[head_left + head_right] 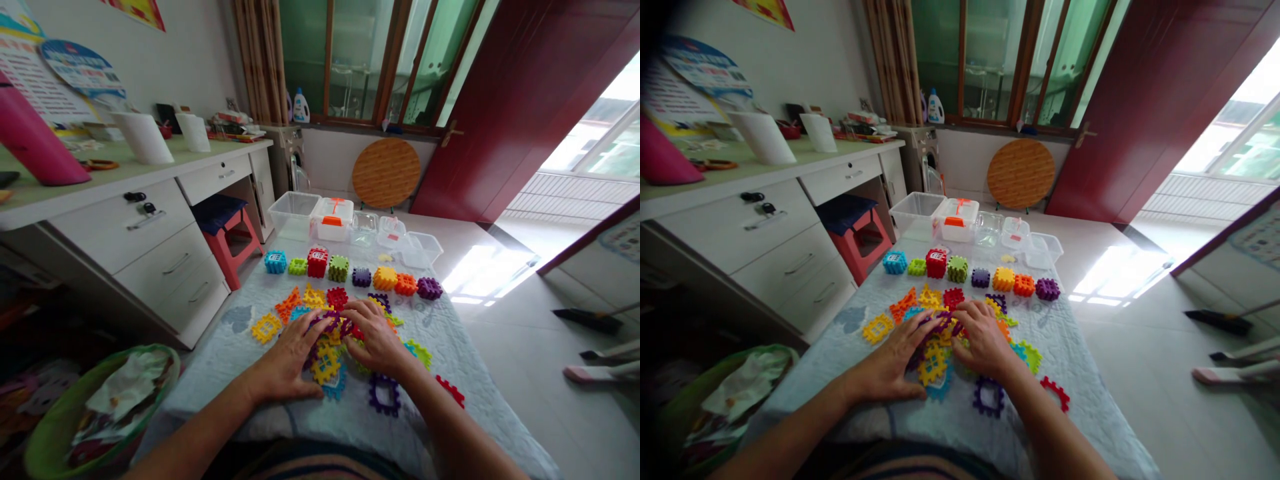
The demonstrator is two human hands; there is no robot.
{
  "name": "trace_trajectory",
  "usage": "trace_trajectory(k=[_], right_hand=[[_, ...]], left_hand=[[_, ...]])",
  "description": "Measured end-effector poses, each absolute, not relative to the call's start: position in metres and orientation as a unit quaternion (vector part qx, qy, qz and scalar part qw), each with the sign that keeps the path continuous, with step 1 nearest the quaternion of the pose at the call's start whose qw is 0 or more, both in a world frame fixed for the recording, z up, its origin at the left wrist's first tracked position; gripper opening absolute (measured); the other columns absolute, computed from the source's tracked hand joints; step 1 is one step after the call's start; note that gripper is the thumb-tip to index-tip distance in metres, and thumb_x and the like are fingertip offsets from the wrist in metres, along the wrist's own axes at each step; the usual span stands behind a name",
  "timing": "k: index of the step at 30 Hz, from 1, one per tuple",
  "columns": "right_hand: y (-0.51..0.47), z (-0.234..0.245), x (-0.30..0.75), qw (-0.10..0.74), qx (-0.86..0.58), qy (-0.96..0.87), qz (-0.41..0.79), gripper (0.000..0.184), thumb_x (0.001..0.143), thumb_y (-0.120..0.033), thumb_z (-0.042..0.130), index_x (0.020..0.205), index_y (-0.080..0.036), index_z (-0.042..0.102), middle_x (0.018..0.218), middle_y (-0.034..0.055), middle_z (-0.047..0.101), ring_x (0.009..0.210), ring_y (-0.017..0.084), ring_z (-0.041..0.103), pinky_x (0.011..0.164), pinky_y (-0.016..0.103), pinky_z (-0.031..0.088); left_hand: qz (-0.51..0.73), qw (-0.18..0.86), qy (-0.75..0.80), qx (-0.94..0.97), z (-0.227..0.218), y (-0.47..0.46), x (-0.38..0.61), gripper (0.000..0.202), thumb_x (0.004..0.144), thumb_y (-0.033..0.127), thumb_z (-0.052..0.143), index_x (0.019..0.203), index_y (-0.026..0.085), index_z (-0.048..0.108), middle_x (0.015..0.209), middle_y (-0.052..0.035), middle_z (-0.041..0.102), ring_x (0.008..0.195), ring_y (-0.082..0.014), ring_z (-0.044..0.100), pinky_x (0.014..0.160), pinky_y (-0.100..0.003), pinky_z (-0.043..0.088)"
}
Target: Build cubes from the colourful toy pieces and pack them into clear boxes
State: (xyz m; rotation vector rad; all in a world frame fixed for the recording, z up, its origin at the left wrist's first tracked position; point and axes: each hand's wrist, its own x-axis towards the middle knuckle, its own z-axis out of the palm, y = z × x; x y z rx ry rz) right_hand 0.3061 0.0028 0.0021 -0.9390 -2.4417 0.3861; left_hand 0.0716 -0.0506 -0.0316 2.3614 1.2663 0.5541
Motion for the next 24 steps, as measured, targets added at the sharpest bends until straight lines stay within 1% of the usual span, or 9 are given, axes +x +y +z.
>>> trace_trajectory(k=[3, 6, 8, 12, 14, 16, 19, 22, 24], right_hand=[[0.003, 0.008, 0.307, 0.205, -0.344, -0.905, 0.147, 0.013, 0.084, -0.03, 0.06, 0.093, -0.021, 0.062, 0.098, 0.0052, 0.062, 0.1, 0.022, 0.05, 0.092, 0.04, 0.037], [0.006, 0.007, 0.308, 0.19, -0.368, -0.9, 0.136, 0.01, 0.086, -0.029, 0.059, 0.084, -0.02, 0.061, 0.086, 0.0046, 0.061, 0.09, 0.021, 0.051, 0.086, 0.037, 0.038], [0.008, 0.004, 0.308, 0.196, -0.388, -0.892, 0.126, 0.008, 0.086, -0.025, 0.057, 0.09, -0.019, 0.06, 0.089, 0.0058, 0.061, 0.09, 0.021, 0.051, 0.084, 0.037, 0.039], [0.01, -0.003, 0.302, 0.205, -0.397, -0.888, 0.11, 0.036, 0.085, -0.016, 0.054, 0.12, -0.023, 0.054, 0.117, 0.0083, 0.059, 0.106, 0.024, 0.048, 0.092, 0.04, 0.037], [0.012, -0.007, 0.299, 0.192, -0.395, -0.893, 0.103, 0.044, 0.083, -0.011, 0.054, 0.124, -0.026, 0.053, 0.124, 0.0069, 0.056, 0.112, 0.025, 0.045, 0.095, 0.04, 0.036], [0.014, -0.012, 0.296, 0.178, -0.398, -0.895, 0.096, 0.04, 0.082, -0.009, 0.053, 0.117, -0.027, 0.059, 0.122, 0.0061, 0.057, 0.112, 0.024, 0.044, 0.096, 0.04, 0.036], [0.018, -0.019, 0.297, 0.177, -0.406, -0.892, 0.093, 0.027, 0.083, -0.008, 0.052, 0.102, -0.024, 0.064, 0.112, 0.0062, 0.059, 0.109, 0.023, 0.045, 0.095, 0.038, 0.037], [0.018, -0.02, 0.299, 0.185, -0.408, -0.888, 0.099, 0.021, 0.084, -0.008, 0.05, 0.091, -0.022, 0.064, 0.107, 0.0057, 0.06, 0.104, 0.021, 0.047, 0.093, 0.036, 0.039], [0.016, -0.019, 0.3, 0.191, -0.4, -0.89, 0.107, 0.018, 0.083, -0.008, 0.051, 0.09, -0.021, 0.062, 0.105, 0.0058, 0.06, 0.103, 0.021, 0.048, 0.092, 0.036, 0.039]], left_hand=[[0.208, 0.203, 0.45, 0.845, -0.03, -0.046, 0.074, 0.111, 0.063, 0.06, 0.074, 0.15, 0.03, 0.012, 0.153, -0.0119, 0.024, 0.139, -0.0354, 0.027, 0.113, -0.052, 0.028], [0.215, 0.204, 0.456, 0.839, -0.028, -0.043, 0.076, 0.101, 0.069, 0.062, 0.068, 0.149, 0.027, 0.018, 0.153, -0.0129, 0.026, 0.138, -0.0346, 0.029, 0.114, -0.051, 0.027], [0.223, 0.207, 0.46, 0.834, -0.027, -0.042, 0.078, 0.095, 0.072, 0.061, 0.066, 0.148, 0.026, 0.022, 0.152, -0.0128, 0.029, 0.138, -0.0334, 0.03, 0.114, -0.05, 0.028], [0.241, 0.224, 0.464, 0.822, -0.028, -0.038, 0.081, 0.088, 0.075, 0.056, 0.066, 0.147, 0.025, 0.026, 0.151, -0.0121, 0.031, 0.139, -0.0314, 0.03, 0.115, -0.048, 0.027], [0.252, 0.234, 0.464, 0.816, -0.028, -0.035, 0.081, 0.086, 0.075, 0.052, 0.068, 0.146, 0.025, 0.028, 0.151, -0.0117, 0.032, 0.139, -0.0303, 0.03, 0.115, -0.047, 0.026], [0.259, 0.243, 0.465, 0.811, -0.028, -0.033, 0.08, 0.085, 0.074, 0.048, 0.07, 0.145, 0.024, 0.03, 0.15, -0.0116, 0.033, 0.139, -0.0292, 0.03, 0.116, -0.046, 0.027], [0.259, 0.253, 0.475, 0.802, -0.024, -0.029, 0.079, 0.081, 0.073, 0.043, 0.072, 0.142, 0.023, 0.035, 0.148, -0.0125, 0.035, 0.138, -0.0295, 0.032, 0.115, -0.046, 0.028], [0.266, 0.246, 0.497, 0.789, -0.018, -0.024, 0.081, 0.071, 0.074, 0.038, 0.07, 0.137, 0.022, 0.044, 0.145, -0.0131, 0.04, 0.136, -0.0302, 0.036, 0.114, -0.047, 0.029], [0.282, 0.232, 0.507, 0.781, -0.013, -0.017, 0.08, 0.06, 0.075, 0.035, 0.068, 0.131, 0.021, 0.05, 0.142, -0.0123, 0.044, 0.134, -0.029, 0.039, 0.113, -0.046, 0.031]])
